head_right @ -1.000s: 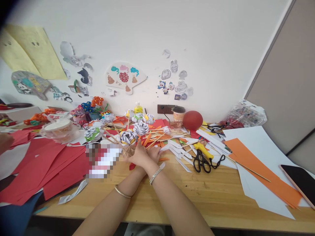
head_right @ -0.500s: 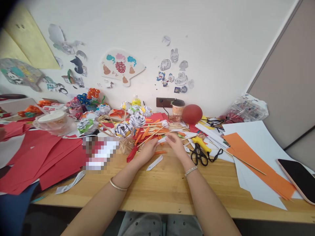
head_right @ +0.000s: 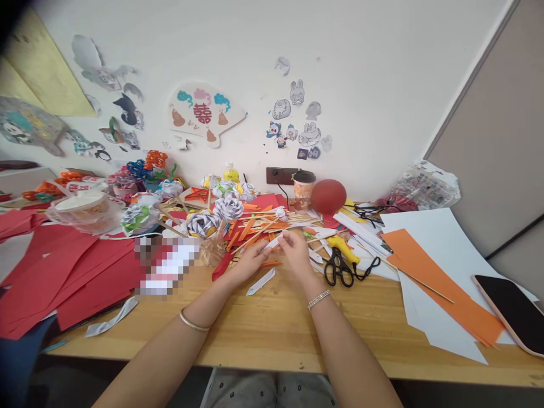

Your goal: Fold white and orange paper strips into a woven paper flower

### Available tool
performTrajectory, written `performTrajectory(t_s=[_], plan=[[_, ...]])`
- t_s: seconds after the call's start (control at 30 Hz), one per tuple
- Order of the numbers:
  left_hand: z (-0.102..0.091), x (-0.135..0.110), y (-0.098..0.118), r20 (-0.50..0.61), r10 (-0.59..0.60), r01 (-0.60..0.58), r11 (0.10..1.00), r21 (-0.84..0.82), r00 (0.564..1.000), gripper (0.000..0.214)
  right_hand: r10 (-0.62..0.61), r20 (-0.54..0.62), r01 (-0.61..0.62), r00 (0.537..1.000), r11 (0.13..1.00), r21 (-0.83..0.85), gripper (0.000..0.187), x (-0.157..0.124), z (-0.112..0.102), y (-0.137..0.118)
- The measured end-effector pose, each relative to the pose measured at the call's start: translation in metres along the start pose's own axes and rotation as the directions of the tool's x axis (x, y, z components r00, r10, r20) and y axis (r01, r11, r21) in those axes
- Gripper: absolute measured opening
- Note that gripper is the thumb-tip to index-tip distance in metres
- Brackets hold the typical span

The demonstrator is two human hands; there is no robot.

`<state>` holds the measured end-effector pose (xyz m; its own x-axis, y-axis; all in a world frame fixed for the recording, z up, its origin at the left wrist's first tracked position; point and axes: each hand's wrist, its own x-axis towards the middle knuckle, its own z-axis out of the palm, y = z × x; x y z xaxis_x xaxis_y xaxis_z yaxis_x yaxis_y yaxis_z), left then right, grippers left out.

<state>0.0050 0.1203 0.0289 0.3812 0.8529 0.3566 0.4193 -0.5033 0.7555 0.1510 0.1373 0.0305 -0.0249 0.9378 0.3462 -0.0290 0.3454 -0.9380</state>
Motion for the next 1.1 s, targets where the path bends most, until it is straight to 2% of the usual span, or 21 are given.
performTrajectory(t_s=[0.07, 0.23, 0.37, 0.53, 0.63, 0.8, 0.97, 1.1], plan=[[-0.0017, 0.0002, -0.001, 0.005, -0.004, 0.004, 1.0, 0.0, 1.0, 0.031, -0.004, 0.038, 0.004, 0.999, 1.0, 0.003, 0.022, -0.0004, 0.0013, -0.0015], [-0.0059, 0.002, -0.0053, -0.071, -0.038, 0.045, 0.993, 0.105, 0.997, 0.033, -0.045, 0.127, 0.043, 0.991, 0.999, 0.017, 0.026, -0.0002, 0.0038, -0.001], [-0.0057, 0.0026, -0.0077, -0.068, -0.04, 0.05, 0.987, 0.155, 0.997, 0.034, -0.108, 0.103, 0.115, 0.989, 0.991, -0.068, 0.021, -0.0007, 0.0067, 0.0016], [-0.0054, 0.0033, -0.0064, -0.025, -0.069, 0.07, 0.996, 0.062, 0.997, 0.032, -0.119, 0.041, 0.123, 0.992, 0.985, -0.12, 0.018, 0.0005, 0.005, 0.0047], [-0.0064, 0.0045, -0.0063, -0.03, -0.057, 0.061, 0.989, 0.133, 0.998, 0.031, -0.114, 0.008, 0.114, 0.993, 0.985, -0.129, 0.021, 0.0003, 0.0029, 0.0051], [-0.0079, 0.0051, -0.0065, -0.126, -0.025, 0.059, 0.96, 0.274, 0.992, 0.029, -0.111, 0.089, 0.119, 0.99, 0.988, -0.098, 0.026, -0.0031, 0.0041, 0.0016], [-0.0062, 0.0041, -0.0046, -0.104, 0.0, 0.031, 0.955, 0.296, 0.995, 0.031, -0.137, 0.073, 0.145, 0.988, 0.983, -0.113, 0.011, -0.0025, 0.0064, -0.0002], [-0.005, 0.0052, -0.0066, -0.093, 0.033, 0.001, 0.939, 0.344, 0.995, 0.029, -0.136, 0.066, 0.144, 0.989, 0.979, -0.146, 0.009, -0.0028, 0.0085, -0.0003]])
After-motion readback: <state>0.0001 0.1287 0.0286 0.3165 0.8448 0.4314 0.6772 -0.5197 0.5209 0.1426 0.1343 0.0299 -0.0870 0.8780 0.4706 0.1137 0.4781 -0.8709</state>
